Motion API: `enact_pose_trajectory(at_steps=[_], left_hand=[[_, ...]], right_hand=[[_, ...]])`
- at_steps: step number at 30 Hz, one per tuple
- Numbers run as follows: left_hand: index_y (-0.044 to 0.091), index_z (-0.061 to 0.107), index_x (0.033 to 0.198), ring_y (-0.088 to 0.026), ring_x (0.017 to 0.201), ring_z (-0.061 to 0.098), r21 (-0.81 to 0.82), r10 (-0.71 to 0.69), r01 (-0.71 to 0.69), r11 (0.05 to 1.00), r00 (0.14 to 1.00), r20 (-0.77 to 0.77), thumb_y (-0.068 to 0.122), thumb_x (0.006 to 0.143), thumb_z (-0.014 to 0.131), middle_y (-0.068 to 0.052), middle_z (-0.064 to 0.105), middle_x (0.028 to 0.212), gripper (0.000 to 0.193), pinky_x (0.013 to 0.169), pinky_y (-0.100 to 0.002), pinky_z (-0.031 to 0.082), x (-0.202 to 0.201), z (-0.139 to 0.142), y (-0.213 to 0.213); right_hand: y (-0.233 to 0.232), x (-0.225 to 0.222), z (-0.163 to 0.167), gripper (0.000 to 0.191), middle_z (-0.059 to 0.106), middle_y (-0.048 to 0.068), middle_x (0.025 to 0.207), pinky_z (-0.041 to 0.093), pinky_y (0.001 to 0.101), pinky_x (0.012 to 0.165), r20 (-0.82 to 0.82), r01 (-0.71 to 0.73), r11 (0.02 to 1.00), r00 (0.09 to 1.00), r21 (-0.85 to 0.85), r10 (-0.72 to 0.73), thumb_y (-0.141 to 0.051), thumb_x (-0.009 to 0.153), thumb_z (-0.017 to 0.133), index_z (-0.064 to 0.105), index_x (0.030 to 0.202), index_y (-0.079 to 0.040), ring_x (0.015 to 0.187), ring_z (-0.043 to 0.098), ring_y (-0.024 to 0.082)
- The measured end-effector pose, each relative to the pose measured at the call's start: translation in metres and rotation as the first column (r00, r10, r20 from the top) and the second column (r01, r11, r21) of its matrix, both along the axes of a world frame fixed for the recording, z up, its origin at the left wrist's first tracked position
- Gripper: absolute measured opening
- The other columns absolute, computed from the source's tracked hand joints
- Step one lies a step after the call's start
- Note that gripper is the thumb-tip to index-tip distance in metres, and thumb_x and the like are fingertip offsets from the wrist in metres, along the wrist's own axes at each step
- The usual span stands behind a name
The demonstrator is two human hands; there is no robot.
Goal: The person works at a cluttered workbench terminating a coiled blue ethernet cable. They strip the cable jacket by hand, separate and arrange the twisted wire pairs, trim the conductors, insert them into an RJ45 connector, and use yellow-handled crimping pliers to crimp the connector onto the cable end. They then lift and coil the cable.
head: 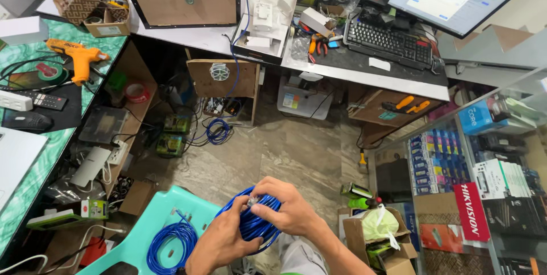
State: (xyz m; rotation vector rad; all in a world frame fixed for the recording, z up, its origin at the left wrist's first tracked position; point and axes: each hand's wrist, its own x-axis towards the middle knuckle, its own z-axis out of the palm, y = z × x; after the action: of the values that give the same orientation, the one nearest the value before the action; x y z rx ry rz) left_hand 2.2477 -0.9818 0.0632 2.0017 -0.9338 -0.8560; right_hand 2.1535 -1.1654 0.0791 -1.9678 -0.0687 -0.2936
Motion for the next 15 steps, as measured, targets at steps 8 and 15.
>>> enact_pose_trajectory(at_steps=[8,15], left_hand=[[0.011,0.035,0.139,-0.041,0.107,0.066,-0.02,0.087,-0.086,0.996,0.995,0.055,0.031,0.064,0.091,-0.021,0.064,0.118,0.096,0.089,-0.043,0.054,0.002,-0.022,0.014],[0.012,0.038,0.136,-0.04,0.106,0.066,-0.02,0.163,-0.163,0.986,0.985,0.047,0.024,0.063,0.089,-0.019,0.067,0.114,0.09,0.087,-0.045,0.055,0.007,-0.014,0.031]], right_hand=[[0.012,0.015,-0.011,0.022,0.069,0.009,0.104,0.053,0.0332,0.086,-0.05,0.038,0.99,0.998,0.137,-0.031,-0.017,0.089,0.075,0.071,0.106,-0.003,0.095,0.067,0.022],[0.022,0.038,-0.001,0.025,0.065,0.009,0.095,0.051,0.0356,0.086,-0.176,-0.137,0.988,0.973,0.065,0.147,-0.017,0.086,0.075,0.069,0.106,-0.004,0.092,0.064,0.025]])
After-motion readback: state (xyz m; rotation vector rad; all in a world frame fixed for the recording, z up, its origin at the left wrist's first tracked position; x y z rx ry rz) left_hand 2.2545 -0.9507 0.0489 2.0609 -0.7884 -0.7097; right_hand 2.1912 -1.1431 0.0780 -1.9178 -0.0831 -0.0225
